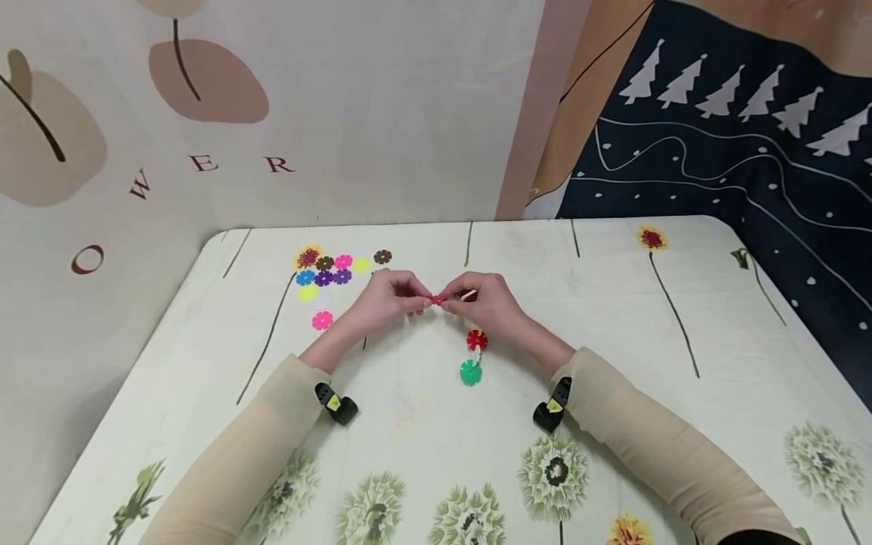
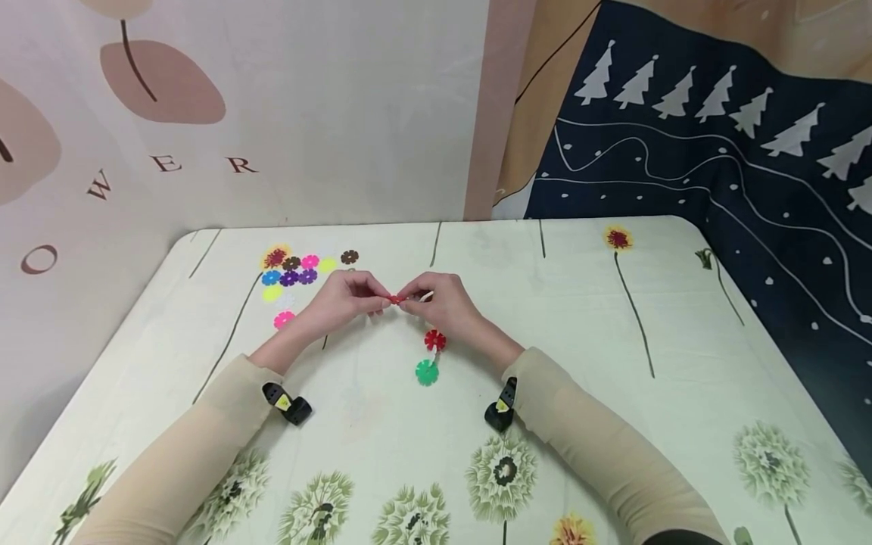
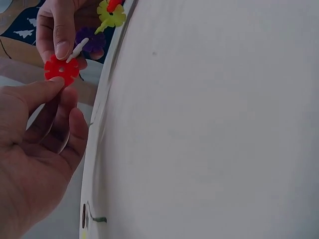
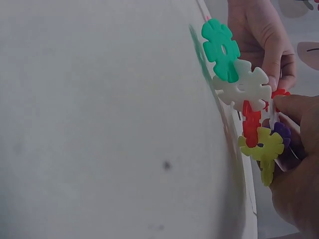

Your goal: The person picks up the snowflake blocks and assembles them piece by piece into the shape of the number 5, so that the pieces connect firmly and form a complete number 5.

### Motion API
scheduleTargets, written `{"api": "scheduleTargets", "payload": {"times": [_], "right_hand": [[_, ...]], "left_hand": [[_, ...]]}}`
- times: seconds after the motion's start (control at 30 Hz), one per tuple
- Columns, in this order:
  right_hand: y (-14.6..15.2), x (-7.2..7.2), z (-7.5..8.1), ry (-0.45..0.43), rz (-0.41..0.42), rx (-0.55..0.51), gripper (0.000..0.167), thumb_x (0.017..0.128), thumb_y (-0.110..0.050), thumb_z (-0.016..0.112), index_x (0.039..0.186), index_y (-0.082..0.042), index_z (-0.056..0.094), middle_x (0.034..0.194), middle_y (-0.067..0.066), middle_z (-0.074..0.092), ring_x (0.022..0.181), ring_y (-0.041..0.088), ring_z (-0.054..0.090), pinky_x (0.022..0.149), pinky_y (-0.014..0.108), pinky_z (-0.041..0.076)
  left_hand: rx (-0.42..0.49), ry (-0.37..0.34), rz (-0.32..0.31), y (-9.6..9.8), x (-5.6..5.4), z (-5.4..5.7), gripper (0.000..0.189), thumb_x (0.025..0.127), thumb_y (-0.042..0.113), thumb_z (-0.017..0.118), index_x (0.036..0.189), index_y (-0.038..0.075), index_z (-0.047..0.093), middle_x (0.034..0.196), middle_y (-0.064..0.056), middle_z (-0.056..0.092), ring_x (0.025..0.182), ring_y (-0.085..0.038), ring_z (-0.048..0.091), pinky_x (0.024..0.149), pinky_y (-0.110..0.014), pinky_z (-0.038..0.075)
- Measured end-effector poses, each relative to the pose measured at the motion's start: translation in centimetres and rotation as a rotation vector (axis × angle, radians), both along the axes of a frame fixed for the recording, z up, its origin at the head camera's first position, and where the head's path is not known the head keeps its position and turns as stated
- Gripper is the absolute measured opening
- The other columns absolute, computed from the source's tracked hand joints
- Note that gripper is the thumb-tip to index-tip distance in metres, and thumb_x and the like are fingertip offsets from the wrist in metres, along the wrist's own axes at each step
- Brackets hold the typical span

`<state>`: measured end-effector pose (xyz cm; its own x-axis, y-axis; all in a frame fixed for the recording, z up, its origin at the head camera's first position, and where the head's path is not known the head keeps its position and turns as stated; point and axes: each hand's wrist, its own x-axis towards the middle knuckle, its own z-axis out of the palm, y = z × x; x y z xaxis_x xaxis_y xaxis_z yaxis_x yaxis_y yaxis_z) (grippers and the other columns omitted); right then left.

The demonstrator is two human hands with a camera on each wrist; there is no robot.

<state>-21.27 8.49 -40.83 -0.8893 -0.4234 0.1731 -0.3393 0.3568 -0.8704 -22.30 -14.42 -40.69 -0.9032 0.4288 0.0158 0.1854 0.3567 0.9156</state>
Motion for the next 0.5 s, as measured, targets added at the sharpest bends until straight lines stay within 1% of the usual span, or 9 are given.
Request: {"api": "scheduleTargets", "payload": {"times": [0.2,0.3,0.5], "right_hand": [[0.2,0.1,-0.1,-0.03,-0.01,-0.024,0.01,0.09,-0.006,0.079,0.1,-0.009,0.081,0.096,0.0,0.073,0.087,0.019,0.065,0.081,0.033,0.058],[0.4,0.2,-0.2,-0.054,-0.025,-0.027,0.011,0.09,-0.006,0.08,0.101,-0.009,0.08,0.097,0.001,0.073,0.088,0.02,0.065,0.08,0.032,0.058],[0.6,0.2,-0.2,-0.078,-0.032,-0.02,0.012,0.09,-0.007,0.08,0.103,-0.008,0.08,0.1,0.003,0.073,0.09,0.021,0.065,0.08,0.03,0.058]], "left_hand": [[-0.051,-0.021,-0.004,-1.3,0.2,0.3,0.017,0.092,0.005,0.075,0.109,0.001,0.076,0.094,-0.01,0.072,0.081,-0.028,0.066,0.069,-0.034,0.058],[-0.075,-0.027,0.003,-2.3,0.4,0.7,0.023,0.092,0.007,0.076,0.113,0.0,0.075,0.096,-0.01,0.072,0.083,-0.029,0.066,0.07,-0.034,0.058],[-0.122,-0.048,0.069,-5.3,0.4,1.3,0.03,0.092,0.014,0.078,0.119,0.002,0.074,0.106,-0.011,0.071,0.092,-0.028,0.064,0.072,-0.031,0.056]]}}
